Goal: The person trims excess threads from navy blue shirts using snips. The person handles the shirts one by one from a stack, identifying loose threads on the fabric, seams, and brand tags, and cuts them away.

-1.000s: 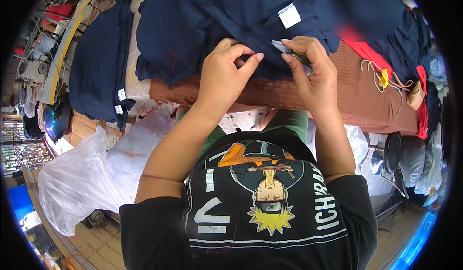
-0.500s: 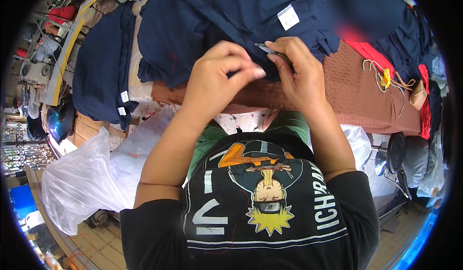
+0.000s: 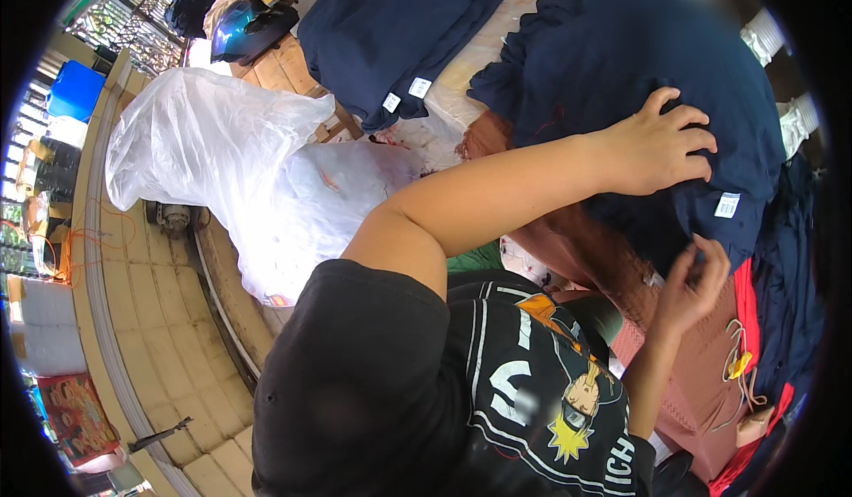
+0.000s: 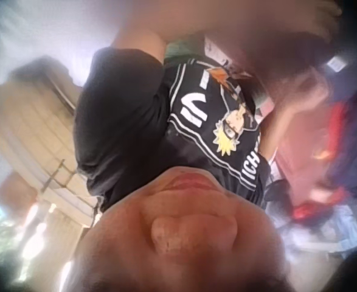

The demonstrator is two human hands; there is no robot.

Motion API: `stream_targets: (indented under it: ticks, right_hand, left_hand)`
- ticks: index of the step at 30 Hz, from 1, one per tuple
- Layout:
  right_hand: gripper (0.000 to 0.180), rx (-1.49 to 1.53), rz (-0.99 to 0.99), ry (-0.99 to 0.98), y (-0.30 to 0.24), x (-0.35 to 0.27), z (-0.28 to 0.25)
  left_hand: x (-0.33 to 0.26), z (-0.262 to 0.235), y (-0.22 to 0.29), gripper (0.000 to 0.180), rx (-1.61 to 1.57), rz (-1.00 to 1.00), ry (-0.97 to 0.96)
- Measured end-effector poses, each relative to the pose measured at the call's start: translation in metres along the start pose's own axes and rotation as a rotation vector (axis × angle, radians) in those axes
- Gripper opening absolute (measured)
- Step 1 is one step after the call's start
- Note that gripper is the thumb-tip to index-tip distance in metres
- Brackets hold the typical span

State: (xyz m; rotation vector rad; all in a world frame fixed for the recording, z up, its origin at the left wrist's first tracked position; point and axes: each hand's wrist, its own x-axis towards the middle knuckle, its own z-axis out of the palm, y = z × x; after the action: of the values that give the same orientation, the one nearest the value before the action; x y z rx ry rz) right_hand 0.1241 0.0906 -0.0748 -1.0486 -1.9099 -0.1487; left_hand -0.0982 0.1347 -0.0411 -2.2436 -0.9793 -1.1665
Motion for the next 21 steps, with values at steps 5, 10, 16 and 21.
stream_targets:
  ticks: [5,10,16,21]
  right_hand:
    - [0.013,0.479,0.323,0.2,-0.001,0.024,-0.044]
    - [0.018,0.374,0.253,0.277,0.02,0.061,-0.059]
    - [0.008,0.708,0.606,0.195,0.052,0.059,0.004]
    - [0.008,0.717,0.644,0.173,0.047,0.054,-0.007]
  left_hand:
    - [0.034,-0.02,-0.031,0.02,-0.04,-0.016,0.049]
    - [0.082,-0.055,-0.046,0.032,-0.51,-0.12,0.032]
    - [0.074,-0.033,-0.067,0.018,-0.004,-0.141,0.014]
    - [0.081,-0.022,0.004,0.02,-0.458,-0.225,0.095]
